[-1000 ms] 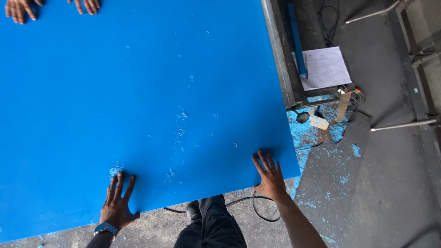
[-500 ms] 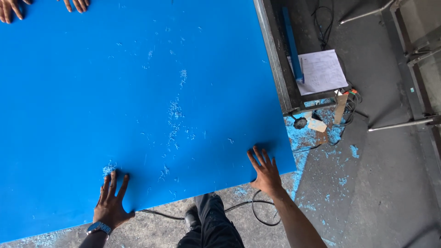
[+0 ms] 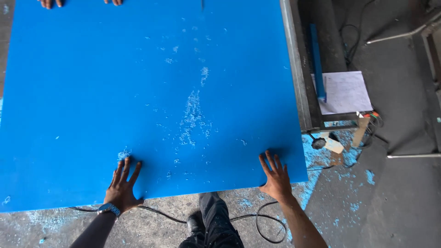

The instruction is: The person positions a large blue plastic sheet on a table saw and cuts it into smaller pieces. After each cut, the person removes the cut piece and repositions the remaining sheet for the next cut. The person then writes on a document with a pen.

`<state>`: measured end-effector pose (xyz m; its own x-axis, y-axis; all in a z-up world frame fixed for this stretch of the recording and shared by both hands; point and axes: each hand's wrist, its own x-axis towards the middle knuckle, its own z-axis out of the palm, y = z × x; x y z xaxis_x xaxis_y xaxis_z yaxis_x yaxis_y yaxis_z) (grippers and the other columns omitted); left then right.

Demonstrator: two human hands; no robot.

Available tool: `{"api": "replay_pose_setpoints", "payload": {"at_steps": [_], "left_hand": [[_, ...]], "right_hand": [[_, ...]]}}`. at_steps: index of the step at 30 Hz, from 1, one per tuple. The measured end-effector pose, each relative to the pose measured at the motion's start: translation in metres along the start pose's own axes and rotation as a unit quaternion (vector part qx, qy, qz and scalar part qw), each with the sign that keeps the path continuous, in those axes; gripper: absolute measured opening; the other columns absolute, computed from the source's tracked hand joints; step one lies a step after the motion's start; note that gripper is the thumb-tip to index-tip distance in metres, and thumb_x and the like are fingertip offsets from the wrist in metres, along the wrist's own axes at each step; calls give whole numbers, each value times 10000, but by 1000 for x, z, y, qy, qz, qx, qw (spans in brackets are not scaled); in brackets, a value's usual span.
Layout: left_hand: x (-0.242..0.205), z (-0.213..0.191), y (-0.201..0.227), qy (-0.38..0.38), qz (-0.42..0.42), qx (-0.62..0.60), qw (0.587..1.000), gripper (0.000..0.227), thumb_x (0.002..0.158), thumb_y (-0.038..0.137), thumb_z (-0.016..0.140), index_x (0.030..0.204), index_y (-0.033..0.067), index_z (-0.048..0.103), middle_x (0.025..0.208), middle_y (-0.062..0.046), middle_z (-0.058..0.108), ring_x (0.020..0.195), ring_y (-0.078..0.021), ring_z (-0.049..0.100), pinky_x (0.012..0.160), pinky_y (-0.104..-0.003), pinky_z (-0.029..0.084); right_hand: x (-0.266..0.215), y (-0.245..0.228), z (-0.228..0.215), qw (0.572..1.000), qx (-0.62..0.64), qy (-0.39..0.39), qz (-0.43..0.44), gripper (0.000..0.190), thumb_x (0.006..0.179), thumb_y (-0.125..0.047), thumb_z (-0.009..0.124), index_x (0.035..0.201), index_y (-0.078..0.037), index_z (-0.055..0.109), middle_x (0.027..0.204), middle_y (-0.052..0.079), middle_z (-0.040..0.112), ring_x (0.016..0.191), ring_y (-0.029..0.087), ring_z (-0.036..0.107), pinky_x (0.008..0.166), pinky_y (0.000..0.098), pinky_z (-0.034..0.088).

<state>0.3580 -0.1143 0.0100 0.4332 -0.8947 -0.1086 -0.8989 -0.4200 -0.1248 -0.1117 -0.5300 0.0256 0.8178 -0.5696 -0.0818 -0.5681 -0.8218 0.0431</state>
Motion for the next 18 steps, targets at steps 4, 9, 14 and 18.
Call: {"api": "replay_pose_setpoints", "payload": {"at_steps": [4,9,14,18], "left_hand": [[9,1,-3,14,2,-22,1000,1655,319,794,926,1627,268,59,1738,-209,-47,1577,-431,49,1194,-593,281],[21,3,-6,20,-3,-23,1000,1618,333,790,907,1626,293,70,1743,-188,-37,1581,-418,67,1187,-581,318],[33,5,-12,27,-4,-22,999,1644,310,783,918,1629,292,69,1742,-184,-33,1583,-414,61,1188,-589,310],[44,0,-15,23,-4,-21,999,1655,308,776,926,1631,283,62,1741,-186,-35,1586,-403,42,1196,-576,297]], "right_hand": [[12,2,-4,999,-3,-31,8,1546,423,-597,1059,1640,-295,155,1734,95,82,1519,433,250,1074,751,367],[24,8,1,1000,-20,-21,-1,1592,390,-600,1063,1644,-289,133,1738,100,68,1514,437,258,1078,750,364],[39,16,6,999,-35,3,-16,1534,439,-693,1004,1642,-282,145,1740,107,66,1511,440,274,1073,718,391],[50,15,-2,999,-26,-29,3,1551,419,-607,1042,1641,-306,135,1746,82,38,1522,427,254,1087,720,384]]}}
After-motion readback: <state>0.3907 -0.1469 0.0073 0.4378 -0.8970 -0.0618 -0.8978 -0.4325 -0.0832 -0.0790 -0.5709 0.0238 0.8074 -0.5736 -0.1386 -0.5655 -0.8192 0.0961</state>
